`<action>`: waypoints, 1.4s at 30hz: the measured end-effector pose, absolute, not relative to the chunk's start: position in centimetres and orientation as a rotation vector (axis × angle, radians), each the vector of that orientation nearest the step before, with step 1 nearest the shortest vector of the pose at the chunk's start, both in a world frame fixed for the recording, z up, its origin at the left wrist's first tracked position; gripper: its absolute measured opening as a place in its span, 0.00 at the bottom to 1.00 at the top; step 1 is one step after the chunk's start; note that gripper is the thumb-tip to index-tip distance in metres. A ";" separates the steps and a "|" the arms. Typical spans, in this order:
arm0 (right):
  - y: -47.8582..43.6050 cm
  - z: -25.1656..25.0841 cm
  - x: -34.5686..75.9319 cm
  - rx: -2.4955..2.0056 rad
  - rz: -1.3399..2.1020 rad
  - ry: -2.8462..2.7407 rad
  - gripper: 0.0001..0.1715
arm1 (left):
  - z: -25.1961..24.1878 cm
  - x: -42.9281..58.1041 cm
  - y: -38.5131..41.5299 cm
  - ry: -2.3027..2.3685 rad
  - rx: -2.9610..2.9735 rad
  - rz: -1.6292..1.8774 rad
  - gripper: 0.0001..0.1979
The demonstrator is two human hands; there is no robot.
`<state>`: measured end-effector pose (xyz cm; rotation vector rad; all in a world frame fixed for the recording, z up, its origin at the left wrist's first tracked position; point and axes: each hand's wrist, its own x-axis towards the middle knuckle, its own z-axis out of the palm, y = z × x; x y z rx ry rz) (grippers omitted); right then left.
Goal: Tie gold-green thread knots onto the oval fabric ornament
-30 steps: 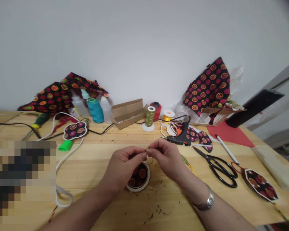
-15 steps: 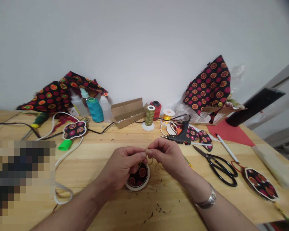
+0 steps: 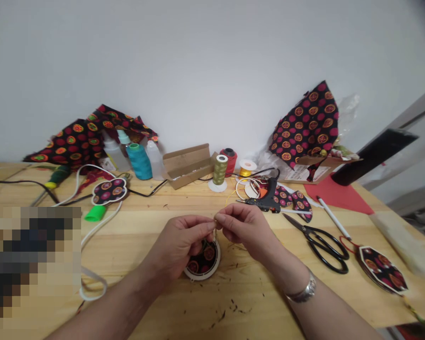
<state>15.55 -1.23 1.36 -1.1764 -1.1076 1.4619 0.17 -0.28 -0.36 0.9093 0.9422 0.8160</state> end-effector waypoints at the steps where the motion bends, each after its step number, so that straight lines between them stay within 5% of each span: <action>1: -1.2 1.4 15.6 -1.182 1.469 -1.117 0.12 | -0.3 0.2 -0.3 0.946 0.915 0.814 0.09; 33: -1.2 0.8 15.8 -1.250 1.205 -1.394 0.12 | 0.1 0.4 -0.6 1.003 1.009 0.807 0.07; 42: -1.9 1.7 16.1 -1.395 0.839 -1.795 0.12 | -0.1 0.0 0.0 1.073 0.915 0.970 0.10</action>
